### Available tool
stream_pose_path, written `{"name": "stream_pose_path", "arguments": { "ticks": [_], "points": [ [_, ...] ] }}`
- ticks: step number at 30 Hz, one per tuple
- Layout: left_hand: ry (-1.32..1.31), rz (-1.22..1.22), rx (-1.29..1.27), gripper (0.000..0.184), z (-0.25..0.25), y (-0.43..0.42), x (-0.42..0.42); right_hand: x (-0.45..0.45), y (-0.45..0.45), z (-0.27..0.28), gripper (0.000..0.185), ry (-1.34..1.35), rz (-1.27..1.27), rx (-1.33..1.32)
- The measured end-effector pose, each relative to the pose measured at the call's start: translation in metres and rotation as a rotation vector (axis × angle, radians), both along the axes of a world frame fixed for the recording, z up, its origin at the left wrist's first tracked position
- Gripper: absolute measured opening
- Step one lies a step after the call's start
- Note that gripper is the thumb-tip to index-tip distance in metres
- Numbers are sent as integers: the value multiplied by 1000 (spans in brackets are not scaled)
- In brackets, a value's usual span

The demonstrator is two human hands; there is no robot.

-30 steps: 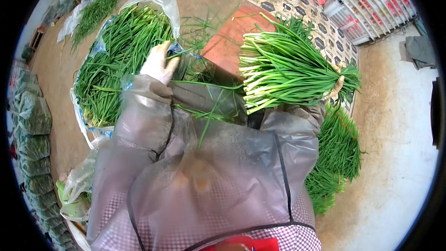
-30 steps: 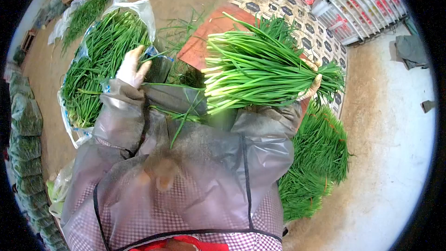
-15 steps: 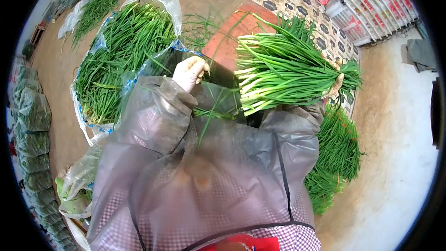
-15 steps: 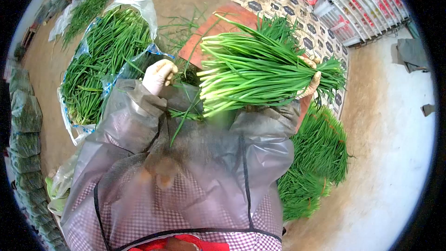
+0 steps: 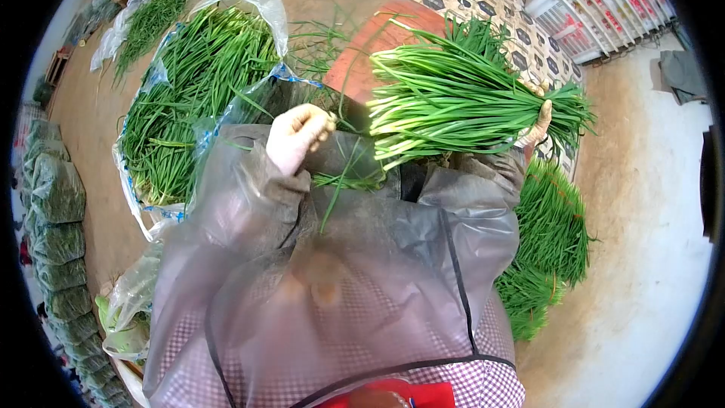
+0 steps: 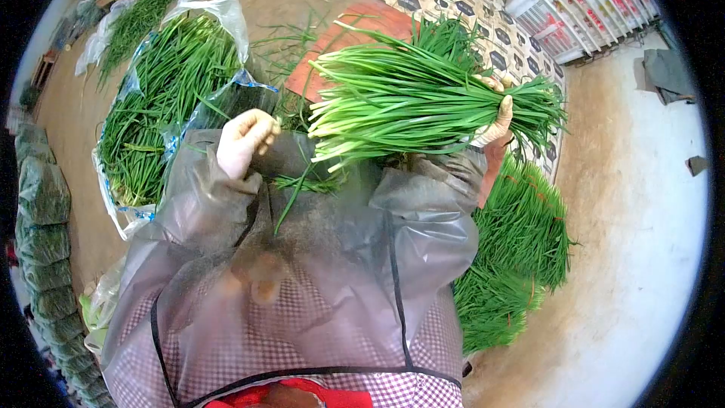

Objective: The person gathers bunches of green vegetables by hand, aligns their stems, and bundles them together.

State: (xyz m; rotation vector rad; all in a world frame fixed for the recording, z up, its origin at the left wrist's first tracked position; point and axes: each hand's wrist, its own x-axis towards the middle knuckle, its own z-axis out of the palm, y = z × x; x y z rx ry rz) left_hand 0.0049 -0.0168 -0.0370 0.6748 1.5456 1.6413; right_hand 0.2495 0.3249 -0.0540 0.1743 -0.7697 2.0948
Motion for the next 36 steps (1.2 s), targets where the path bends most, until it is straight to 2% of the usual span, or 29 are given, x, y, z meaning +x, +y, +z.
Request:
{"name": "stream_pose_path", "arguments": {
  "ticks": [1, 3, 7, 11, 13, 14, 15, 17, 18, 19, 20, 23, 26, 29, 30, 31, 32, 33, 34, 35, 36],
  "points": [
    [-3, -132, -93, 16, 14, -7, 4, -4, 1, -6, 33, 34, -71, -29],
    [185, -218, 228, 18, 17, -3, 20, 1, 8, -6, 33, -6, 67, -16],
    [861, -356, 81, 20, 31, -1, 23, -9, -3, -4, 33, 66, 41, -32],
    [971, -324, 119, 9, 24, 4, 26, -20, -19, 2, 34, 160, -65, -58],
    [937, -335, 44, 8, 18, 3, 19, -13, -13, 0, 32, 154, 66, -77],
    [936, -292, 18, 7, 14, 4, 13, -15, -16, 3, 34, 159, 20, -75],
    [882, -305, -129, 15, 6, 4, 3, -17, -19, 5, 36, 164, -30, -73],
    [1036, -322, -127, 31, -19, 10, -15, -17, -17, 0, 33, 204, -34, -112],
    [1231, -272, -166, 49, -29, 12, -11, -18, -18, 2, 29, 228, 5, -125],
    [1396, -269, -248, 57, -55, 12, -10, -24, -29, 11, 26, 223, -5, -122],
    [1454, -371, -361, 57, -78, 10, -8, -27, -30, 10, 23, 239, 28, -151],
    [1182, -869, -626, 56, -95, 8, -7, -31, -29, 7, 30, 292, -33, -175],
    [861, -1084, -670, 55, -86, 12, -25, -27, -30, 6, 31, 232, -72, -64],
    [770, -1034, -703, 54, -55, 20, -48, -29, -41, 18, 33, 252, -20, -49],
    [906, -928, -868, 47, -2, 24, -45, -31, -43, 18, 35, 293, 7, -36],
    [1077, -710, -886, 40, 8, 20, -49, -31, -42, 14, 43, 299, -1, -56],
    [1168, -643, -835, 35, 15, 24, -63, -30, -42, 14, 46, 295, 15, -62],
    [1146, -581, -752, 31, 25, 27, -73, -29, -43, 14, 49, 290, 30, -67],
    [1182, -421, -446, 30, 28, 25, -77, -25, -44, 14, 48, 260, 61, -88],
    [1173, -377, -314, 30, 34, 26, -81, -21, -43, 15, 50, 250, 68, -89],
    [1075, -390, -285, 31, 48, 29, -78, -17, -49, 24, 51, 244, 49, -85]
  ]
}}
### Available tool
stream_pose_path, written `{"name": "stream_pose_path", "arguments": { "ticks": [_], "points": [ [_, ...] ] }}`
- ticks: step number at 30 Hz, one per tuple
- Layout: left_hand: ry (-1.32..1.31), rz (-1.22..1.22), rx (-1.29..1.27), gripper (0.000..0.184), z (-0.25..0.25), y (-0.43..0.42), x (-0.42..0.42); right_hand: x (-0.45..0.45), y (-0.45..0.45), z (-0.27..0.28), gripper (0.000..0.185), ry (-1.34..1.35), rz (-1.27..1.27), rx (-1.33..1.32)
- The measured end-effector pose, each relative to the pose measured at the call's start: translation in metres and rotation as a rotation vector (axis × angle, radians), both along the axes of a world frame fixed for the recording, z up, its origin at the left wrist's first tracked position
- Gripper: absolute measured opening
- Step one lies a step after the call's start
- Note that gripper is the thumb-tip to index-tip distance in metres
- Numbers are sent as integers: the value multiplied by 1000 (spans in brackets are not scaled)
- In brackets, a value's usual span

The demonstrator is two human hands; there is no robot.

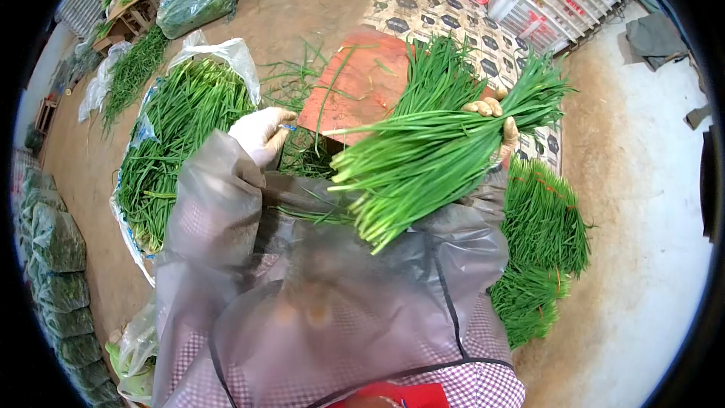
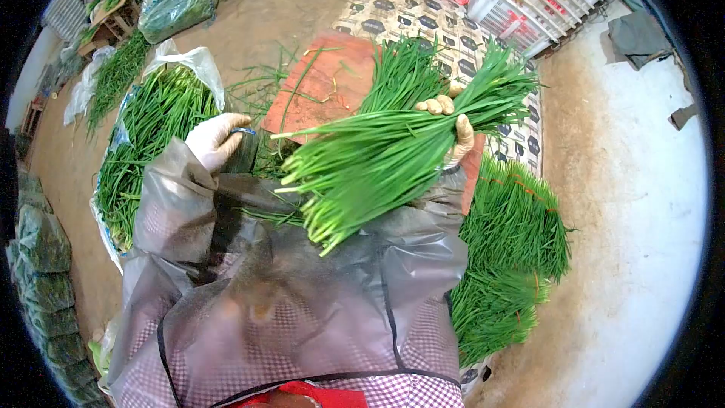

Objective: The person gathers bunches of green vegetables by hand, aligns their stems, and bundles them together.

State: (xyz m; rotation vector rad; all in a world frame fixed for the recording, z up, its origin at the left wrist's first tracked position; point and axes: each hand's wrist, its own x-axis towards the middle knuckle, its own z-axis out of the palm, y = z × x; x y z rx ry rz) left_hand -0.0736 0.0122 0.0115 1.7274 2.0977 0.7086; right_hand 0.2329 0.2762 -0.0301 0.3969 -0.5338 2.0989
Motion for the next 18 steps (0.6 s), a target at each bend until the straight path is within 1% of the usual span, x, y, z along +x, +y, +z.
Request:
{"name": "stream_pose_path", "arguments": {
  "ticks": [1, 2, 3, 4, 5, 7, 9, 11, 13, 14, 15, 16, 17, 18],
  "points": [
    [-101, -4, 5, 33, 9, 4, 2, 5, -6, 12, 52, -8, -18, 3],
    [-105, -3, 4, 33, 8, 11, 1, 12, -7, 19, 52, -11, -14, 8],
    [-160, -59, 37, 34, 5, 18, -2, 23, -7, 28, 53, -76, -52, 7],
    [-217, -116, 69, 36, 3, 26, -4, 32, -5, 35, 54, -84, -70, 32],
    [-222, -115, 64, 36, 0, 34, -3, 42, -1, 42, 55, -93, -87, 58],
    [-486, -84, -51, 37, -4, 56, 2, 70, 15, 52, 58, -168, -137, 130],
    [-501, -117, -32, 35, -30, 82, 3, 94, 29, 68, 60, -212, -169, 176],
    [-507, -170, -96, 32, -57, 108, 12, 119, 48, 82, 63, -309, -188, 226],
    [-686, -220, -172, 30, -79, 122, 37, 139, 59, 95, 63, -422, -217, 253],
    [-715, -300, -144, 31, -108, 126, 49, 142, 56, 99, 62, -468, -230, 222],
    [-655, -437, -172, 33, -123, 123, 62, 145, 59, 99, 62, -473, -236, 218],
    [-601, -636, -190, 36, -137, 119, 72, 149, 63, 100, 61, -469, -241, 217],
    [-736, -661, -302, 43, -154, 104, 91, 151, 66, 99, 61, -463, -247, 216],
    [-557, -742, -391, 49, -159, 95, 102, 150, 66, 99, 60, -463, -237, 218]
  ]
}}
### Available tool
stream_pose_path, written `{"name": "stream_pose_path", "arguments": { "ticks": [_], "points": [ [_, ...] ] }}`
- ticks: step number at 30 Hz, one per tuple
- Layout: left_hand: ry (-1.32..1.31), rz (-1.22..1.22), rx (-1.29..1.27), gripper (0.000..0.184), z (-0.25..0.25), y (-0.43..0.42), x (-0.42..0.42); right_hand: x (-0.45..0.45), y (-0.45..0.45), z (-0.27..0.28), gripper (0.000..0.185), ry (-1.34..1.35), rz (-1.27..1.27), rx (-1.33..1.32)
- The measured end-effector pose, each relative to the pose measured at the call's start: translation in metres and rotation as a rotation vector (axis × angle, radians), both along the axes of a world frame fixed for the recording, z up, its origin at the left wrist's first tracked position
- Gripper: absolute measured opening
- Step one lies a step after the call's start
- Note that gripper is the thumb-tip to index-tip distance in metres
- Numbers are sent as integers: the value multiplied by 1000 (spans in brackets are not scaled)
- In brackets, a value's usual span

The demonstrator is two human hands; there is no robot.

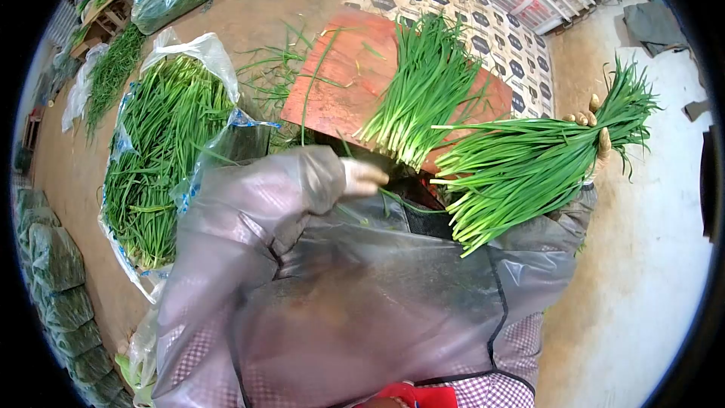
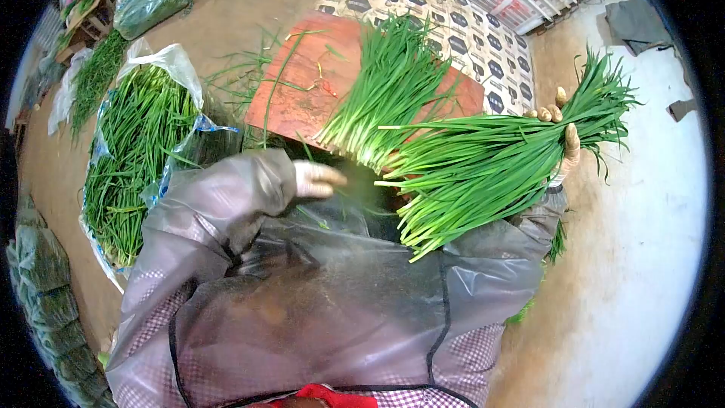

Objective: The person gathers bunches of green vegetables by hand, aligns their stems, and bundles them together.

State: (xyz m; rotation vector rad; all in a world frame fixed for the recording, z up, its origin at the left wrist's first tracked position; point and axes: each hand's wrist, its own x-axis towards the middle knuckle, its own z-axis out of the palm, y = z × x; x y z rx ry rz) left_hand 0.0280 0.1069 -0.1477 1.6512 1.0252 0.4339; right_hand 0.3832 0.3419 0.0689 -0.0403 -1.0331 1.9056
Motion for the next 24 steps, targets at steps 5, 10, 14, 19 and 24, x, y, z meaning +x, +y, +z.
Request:
{"name": "stream_pose_path", "arguments": {
  "ticks": [5, 10, 14, 19, 24],
  "points": [
    [464, -137, -419, 51, -59, -53, -16, -21, -2, -7, 58, -32, 59, -74],
    [570, -142, -509, 51, -29, -12, -67, -51, 6, -25, 54, -156, 51, -200],
    [257, 364, -389, 49, 5, 27, -86, -83, 17, -30, 47, -204, 182, -298],
    [-417, 812, -368, 49, 36, 62, -55, -132, 39, -46, 45, -273, 255, -324],
    [-910, 660, -653, 67, 33, 89, -20, -182, 90, -112, 37, -516, 170, -159]
  ]
}}
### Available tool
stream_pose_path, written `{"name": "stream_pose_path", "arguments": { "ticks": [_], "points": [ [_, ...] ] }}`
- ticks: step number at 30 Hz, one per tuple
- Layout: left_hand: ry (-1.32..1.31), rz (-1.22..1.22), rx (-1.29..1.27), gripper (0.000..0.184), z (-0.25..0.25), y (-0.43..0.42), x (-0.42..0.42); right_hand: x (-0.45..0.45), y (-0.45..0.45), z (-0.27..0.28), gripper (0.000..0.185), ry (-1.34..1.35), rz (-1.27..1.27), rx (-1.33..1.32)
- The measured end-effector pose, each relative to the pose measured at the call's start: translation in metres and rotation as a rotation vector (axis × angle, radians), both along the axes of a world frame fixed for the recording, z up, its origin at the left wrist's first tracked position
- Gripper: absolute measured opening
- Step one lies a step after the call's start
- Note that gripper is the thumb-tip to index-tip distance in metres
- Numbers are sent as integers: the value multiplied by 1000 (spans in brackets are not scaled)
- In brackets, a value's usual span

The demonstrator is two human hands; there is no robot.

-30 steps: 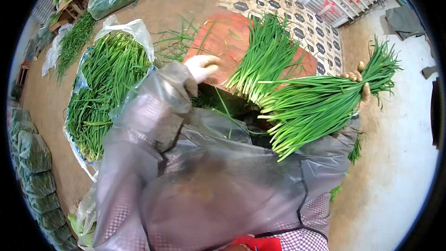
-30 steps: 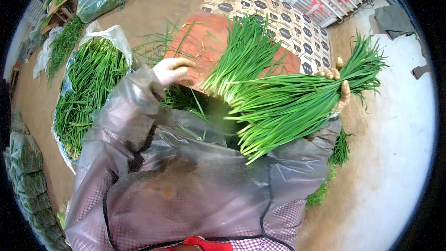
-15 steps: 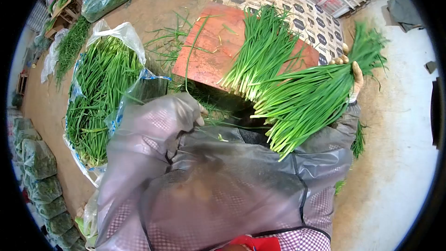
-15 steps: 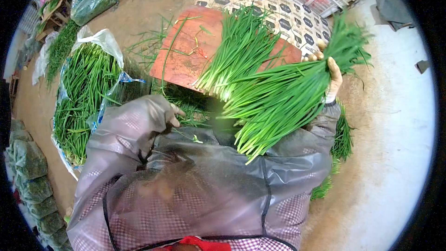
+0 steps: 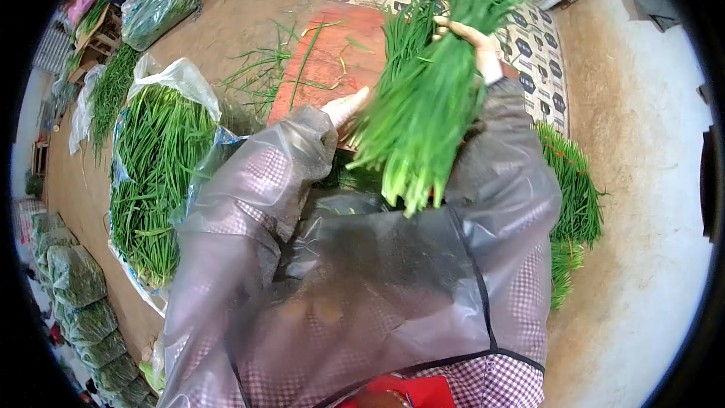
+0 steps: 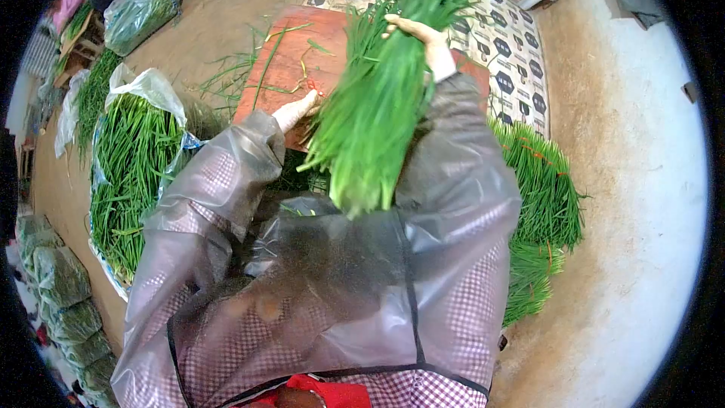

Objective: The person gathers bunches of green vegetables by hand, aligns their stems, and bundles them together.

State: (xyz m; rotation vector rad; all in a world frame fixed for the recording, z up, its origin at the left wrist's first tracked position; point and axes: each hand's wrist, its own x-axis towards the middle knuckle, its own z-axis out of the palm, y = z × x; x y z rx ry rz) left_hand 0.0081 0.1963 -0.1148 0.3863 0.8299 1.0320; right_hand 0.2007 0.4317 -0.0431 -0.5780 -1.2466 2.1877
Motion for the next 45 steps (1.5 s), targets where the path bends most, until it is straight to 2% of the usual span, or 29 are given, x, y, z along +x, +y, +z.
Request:
{"name": "stream_pose_path", "arguments": {
  "ticks": [1, 3, 5, 8, 10, 11, 13, 14, 15, 17, 18, 21, 22, 23, 24, 26, 27, 29, 31, 33, 35, 37, 39, 40, 41, 43, 45],
  "points": [
    [54, -24, -36, 66, 12, -1, 5, -10, 1, -10, 34, -59, -26, 63],
    [157, -77, -110, 65, 35, -3, 14, -30, -15, -7, 28, -314, -165, -120],
    [197, 32, 143, 65, 27, -3, 19, -42, 1, -33, 21, -315, -166, -172],
    [370, -14, 125, 90, 27, 4, 26, -49, 11, -53, 21, -343, -220, -222],
    [569, -36, 149, 112, 39, 6, 33, -56, 18, -68, 34, -347, -331, -206],
    [595, -19, 161, 123, 46, 7, 40, -58, 20, -74, 34, -346, -333, -211],
    [705, -16, 242, 130, 46, 9, 51, -61, 23, -87, 40, -504, -494, -32],
    [858, 4, 231, 138, 29, 11, 54, -65, 51, -133, 46, -528, -520, -96],
    [857, -3, 231, 138, 19, 14, 58, -64, 48, -133, 46, -529, -525, -100],
    [1404, -46, 110, 141, 10, 20, 69, -60, 41, -130, 49, -425, -510, -81],
    [1463, -8, 90, 142, 5, 19, 76, -59, 39, -126, 54, -356, -448, -238],
    [1528, -44, 34, 140, 7, 22, 80, -54, 33, -126, 63, -252, -505, -179],
    [1606, -36, 39, 136, 3, 23, 81, -52, 38, -129, 82, -323, -482, -121],
    [1607, -37, 43, 136, -1, 23, 80, -50, 41, -132, 82, -322, -486, -120],
    [1619, -34, 41, 136, -3, 22, 79, -47, 45, -133, 69, -390, -540, -53],
    [1621, -30, 45, 136, -3, 22, 78, -26, 40, -109, 72, -485, -553, 122],
    [1618, -37, 58, 136, -4, 21, 78, -2, 31, -85, 77, -428, -482, 225],
    [1582, -30, 21, 136, -1, 23, 77, 37, 55, -82, 73, -542, -581, 366],
    [1479, -108, -22, 138, 9, 23, 73, 79, 64, -78, 66, -446, -730, 103],
    [1437, -132, -23, 139, 11, 24, 72, 122, 49, -63, 53, -479, -816, 133],
    [1442, -141, -10, 140, 12, 24, 69, 151, 16, -55, 35, -482, -583, 69],
    [1446, -212, -66, 142, 15, 26, 69, 151, -17, -65, 24, -733, -148, -113],
    [1463, -237, -90, 143, 19, 27, 70, 138, -53, -88, 18, -953, 407, -240],
    [1491, -210, -84, 144, 14, 27, 68, 130, -91, -55, 20, -934, 483, -26],
    [1520, -183, -79, 144, 7, 28, 66, 120, -108, -71, 21, -965, 504, 48],
    [1503, -102, -51, 143, -18, 29, 63, 103, -125, -102, 18, -914, 355, 0],
    [1326, 13, 37, 144, -38, 32, 55, 76, -128, -110, 17, -973, 252, 175]
  ]
}}
